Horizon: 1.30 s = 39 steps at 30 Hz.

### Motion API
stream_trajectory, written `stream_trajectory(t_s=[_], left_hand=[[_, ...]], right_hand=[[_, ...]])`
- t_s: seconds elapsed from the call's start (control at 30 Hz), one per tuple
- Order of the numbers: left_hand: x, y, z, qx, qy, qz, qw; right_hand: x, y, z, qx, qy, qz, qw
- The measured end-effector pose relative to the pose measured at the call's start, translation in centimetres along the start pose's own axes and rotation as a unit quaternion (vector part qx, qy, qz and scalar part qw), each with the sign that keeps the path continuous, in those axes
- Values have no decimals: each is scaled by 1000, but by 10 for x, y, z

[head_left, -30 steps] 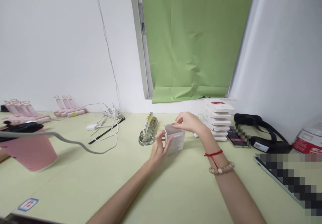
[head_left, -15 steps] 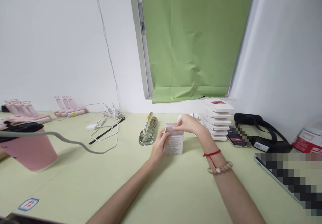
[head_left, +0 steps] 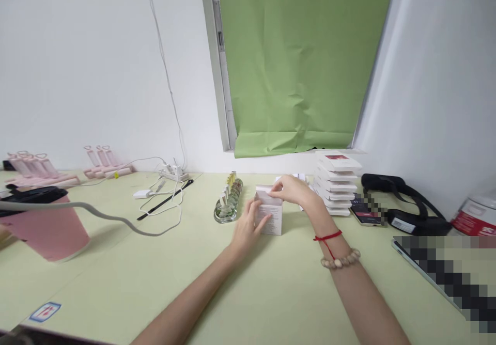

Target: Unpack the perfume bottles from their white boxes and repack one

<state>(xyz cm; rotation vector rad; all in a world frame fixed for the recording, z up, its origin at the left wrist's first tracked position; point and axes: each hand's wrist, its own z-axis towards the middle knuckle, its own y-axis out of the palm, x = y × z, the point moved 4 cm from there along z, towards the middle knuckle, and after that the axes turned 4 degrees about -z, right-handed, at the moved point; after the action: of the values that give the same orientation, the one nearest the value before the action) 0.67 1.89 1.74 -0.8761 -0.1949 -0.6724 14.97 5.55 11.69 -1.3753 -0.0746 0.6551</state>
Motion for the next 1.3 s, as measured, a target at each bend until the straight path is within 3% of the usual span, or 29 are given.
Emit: stream_trajectory(t_s=[0.17,0.43,0.7,0.97,1.17,1.3], left_hand=[[-2,0,0,11,22,12,1000],[-2,-3,1,58,59,32,996],[5,-5,-1,-8,-3,4,1000],[-4,-4,3,7,-93,-73,993],[-9,0,1,3,-112,-80,991],[-6,1,-1,0,-79,-50,996]], right_hand=[[7,1,5,40,-10,-11,999],[16,4,7,38,-7,19,999],[-3,-1,-2,-22,12,85,996],[-14,1,-6,-85,-14,99,991],[-14,2,-6,-83,-30,67,994],[-7,-1,-5,-46,-6,7,999]])
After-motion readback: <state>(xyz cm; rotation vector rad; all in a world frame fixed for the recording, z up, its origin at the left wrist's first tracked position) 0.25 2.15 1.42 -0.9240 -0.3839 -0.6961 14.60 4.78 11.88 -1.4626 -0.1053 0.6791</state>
